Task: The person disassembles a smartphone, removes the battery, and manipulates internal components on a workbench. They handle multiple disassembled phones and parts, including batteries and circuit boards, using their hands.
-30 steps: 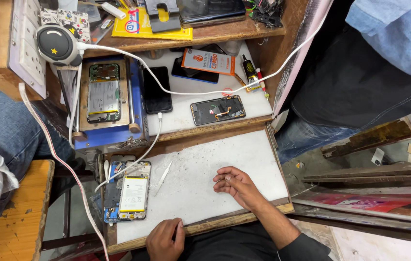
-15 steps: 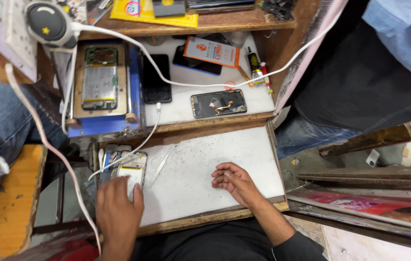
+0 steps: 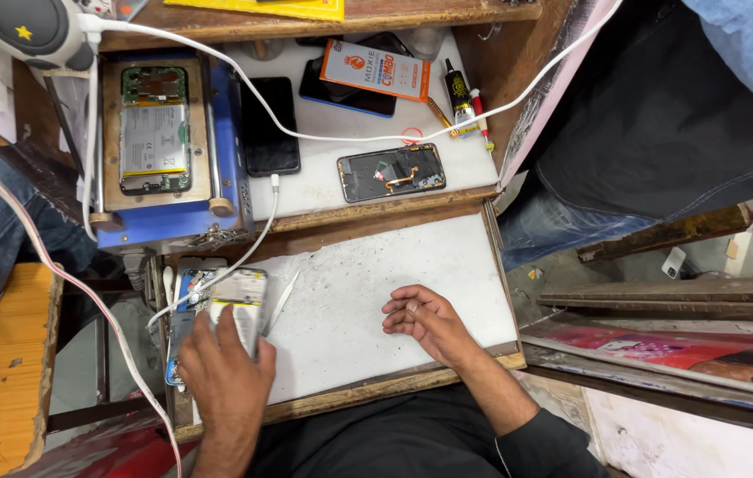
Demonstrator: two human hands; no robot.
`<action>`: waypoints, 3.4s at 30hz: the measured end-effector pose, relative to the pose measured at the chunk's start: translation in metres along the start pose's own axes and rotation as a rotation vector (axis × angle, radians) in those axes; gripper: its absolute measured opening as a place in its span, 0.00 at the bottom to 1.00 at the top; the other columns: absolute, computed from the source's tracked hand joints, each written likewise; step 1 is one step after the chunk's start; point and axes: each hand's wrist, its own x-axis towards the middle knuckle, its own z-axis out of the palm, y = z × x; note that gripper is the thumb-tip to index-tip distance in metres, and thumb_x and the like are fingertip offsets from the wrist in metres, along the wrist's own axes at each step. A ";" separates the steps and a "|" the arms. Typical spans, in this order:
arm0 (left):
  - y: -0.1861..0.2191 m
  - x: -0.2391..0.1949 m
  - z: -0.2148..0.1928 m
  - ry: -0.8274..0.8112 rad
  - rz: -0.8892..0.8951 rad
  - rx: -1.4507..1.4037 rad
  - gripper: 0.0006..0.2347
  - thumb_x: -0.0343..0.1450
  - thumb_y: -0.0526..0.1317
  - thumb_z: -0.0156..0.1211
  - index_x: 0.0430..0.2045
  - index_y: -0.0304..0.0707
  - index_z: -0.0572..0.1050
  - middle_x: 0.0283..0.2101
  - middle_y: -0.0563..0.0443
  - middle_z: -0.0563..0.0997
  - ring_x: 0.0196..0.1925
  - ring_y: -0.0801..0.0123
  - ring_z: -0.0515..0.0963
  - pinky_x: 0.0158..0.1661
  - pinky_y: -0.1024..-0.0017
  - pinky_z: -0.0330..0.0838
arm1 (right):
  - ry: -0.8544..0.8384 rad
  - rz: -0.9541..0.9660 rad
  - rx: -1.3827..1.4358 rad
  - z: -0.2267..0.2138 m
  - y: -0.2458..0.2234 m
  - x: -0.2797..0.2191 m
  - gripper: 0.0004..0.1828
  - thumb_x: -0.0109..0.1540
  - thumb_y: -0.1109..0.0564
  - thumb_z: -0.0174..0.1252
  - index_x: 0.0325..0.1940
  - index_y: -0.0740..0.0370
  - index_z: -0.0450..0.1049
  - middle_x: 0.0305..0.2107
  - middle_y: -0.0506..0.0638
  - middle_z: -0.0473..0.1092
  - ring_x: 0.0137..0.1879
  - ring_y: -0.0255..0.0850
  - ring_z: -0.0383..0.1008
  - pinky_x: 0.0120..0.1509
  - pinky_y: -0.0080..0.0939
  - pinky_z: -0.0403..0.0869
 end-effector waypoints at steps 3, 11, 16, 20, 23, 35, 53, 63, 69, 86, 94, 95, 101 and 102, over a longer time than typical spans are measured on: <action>0.019 -0.005 -0.001 -0.070 0.169 -0.203 0.30 0.59 0.40 0.70 0.57 0.29 0.69 0.61 0.28 0.66 0.60 0.36 0.67 0.56 0.43 0.64 | -0.003 -0.032 0.010 -0.006 0.007 -0.003 0.15 0.72 0.58 0.50 0.61 0.68 0.68 0.50 0.60 0.73 0.54 0.46 0.77 0.61 0.52 0.77; 0.067 0.027 0.021 -0.337 0.558 -0.389 0.29 0.59 0.34 0.67 0.59 0.37 0.70 0.63 0.35 0.69 0.64 0.43 0.68 0.62 0.49 0.62 | 0.188 -0.266 -0.092 -0.020 0.020 -0.017 0.08 0.73 0.63 0.48 0.53 0.69 0.71 0.44 0.60 0.76 0.38 0.42 0.76 0.40 0.40 0.75; 0.041 0.027 0.014 -0.205 0.385 -0.352 0.23 0.63 0.41 0.69 0.51 0.31 0.74 0.57 0.33 0.75 0.60 0.40 0.71 0.60 0.48 0.63 | 0.381 -0.369 -0.823 -0.002 -0.005 -0.022 0.09 0.69 0.65 0.53 0.51 0.65 0.76 0.44 0.56 0.77 0.42 0.39 0.77 0.43 0.37 0.75; 0.010 0.019 0.007 -0.135 0.075 -0.222 0.15 0.69 0.37 0.67 0.48 0.33 0.78 0.50 0.41 0.80 0.51 0.48 0.78 0.52 0.58 0.73 | 0.354 -0.461 -1.321 0.026 -0.031 -0.012 0.13 0.62 0.64 0.61 0.51 0.60 0.79 0.49 0.52 0.77 0.50 0.44 0.78 0.49 0.38 0.78; 0.008 0.015 0.016 -0.109 0.002 -0.165 0.12 0.69 0.37 0.67 0.45 0.33 0.79 0.46 0.41 0.80 0.47 0.49 0.79 0.47 0.59 0.74 | 0.240 -0.459 -1.576 0.048 -0.038 -0.004 0.17 0.59 0.61 0.66 0.53 0.59 0.79 0.53 0.51 0.75 0.51 0.47 0.75 0.51 0.41 0.76; 0.003 0.019 0.022 -0.180 -0.186 -0.187 0.10 0.73 0.37 0.66 0.44 0.34 0.77 0.42 0.42 0.79 0.41 0.51 0.81 0.40 0.59 0.76 | 0.167 -0.414 -1.675 0.053 -0.022 0.005 0.16 0.57 0.55 0.71 0.49 0.55 0.82 0.58 0.48 0.73 0.48 0.41 0.70 0.51 0.41 0.72; 0.034 -0.015 0.031 -0.253 0.200 -0.472 0.20 0.67 0.34 0.68 0.54 0.32 0.75 0.59 0.35 0.75 0.52 0.49 0.76 0.52 0.59 0.74 | 0.212 -0.435 -1.555 0.032 -0.017 -0.010 0.16 0.59 0.66 0.61 0.51 0.60 0.80 0.55 0.50 0.74 0.60 0.49 0.70 0.64 0.46 0.71; 0.032 -0.032 0.042 -0.166 0.305 -0.382 0.16 0.69 0.35 0.67 0.51 0.31 0.78 0.59 0.39 0.75 0.56 0.50 0.75 0.55 0.58 0.73 | 0.117 -0.375 -1.620 0.035 -0.019 -0.020 0.17 0.61 0.61 0.64 0.54 0.60 0.80 0.63 0.54 0.68 0.71 0.54 0.62 0.72 0.50 0.68; 0.029 -0.034 0.046 -0.151 0.270 -0.424 0.15 0.69 0.35 0.67 0.50 0.32 0.78 0.58 0.41 0.77 0.57 0.51 0.76 0.56 0.59 0.74 | 0.227 -0.343 -1.589 0.039 -0.011 -0.014 0.11 0.60 0.60 0.69 0.46 0.59 0.81 0.59 0.52 0.70 0.69 0.51 0.64 0.70 0.49 0.69; 0.032 -0.021 0.036 -0.083 0.123 -0.575 0.14 0.66 0.32 0.66 0.46 0.30 0.78 0.52 0.40 0.80 0.53 0.49 0.78 0.54 0.59 0.73 | 0.273 -0.427 -1.506 0.050 -0.013 -0.010 0.08 0.56 0.61 0.69 0.39 0.60 0.80 0.56 0.54 0.73 0.66 0.54 0.68 0.68 0.50 0.69; 0.029 -0.020 0.037 -0.089 0.112 -0.621 0.15 0.67 0.32 0.63 0.48 0.30 0.76 0.51 0.39 0.80 0.53 0.48 0.78 0.54 0.58 0.73 | 0.285 -0.394 -1.467 0.053 -0.015 -0.011 0.13 0.59 0.62 0.65 0.48 0.62 0.78 0.56 0.55 0.73 0.66 0.55 0.68 0.68 0.51 0.69; 0.031 -0.019 0.035 -0.096 0.099 -0.641 0.15 0.67 0.32 0.63 0.49 0.30 0.76 0.51 0.39 0.81 0.54 0.48 0.78 0.54 0.58 0.73 | 0.297 -0.387 -1.462 0.053 -0.017 -0.011 0.15 0.59 0.62 0.65 0.50 0.63 0.77 0.57 0.56 0.73 0.66 0.55 0.69 0.68 0.51 0.69; 0.006 -0.013 0.005 -0.013 -0.031 -0.586 0.16 0.68 0.34 0.64 0.50 0.32 0.76 0.52 0.38 0.81 0.56 0.49 0.79 0.57 0.58 0.73 | 0.280 -0.413 -1.561 0.047 -0.024 -0.005 0.21 0.59 0.62 0.64 0.56 0.63 0.76 0.59 0.60 0.71 0.64 0.55 0.70 0.66 0.50 0.71; -0.006 -0.012 -0.002 0.015 -0.035 -0.511 0.15 0.69 0.34 0.64 0.50 0.33 0.76 0.52 0.39 0.81 0.56 0.49 0.78 0.58 0.57 0.72 | 0.276 -0.407 -1.584 0.046 -0.022 -0.007 0.20 0.59 0.62 0.64 0.56 0.62 0.77 0.60 0.60 0.71 0.63 0.56 0.70 0.66 0.50 0.71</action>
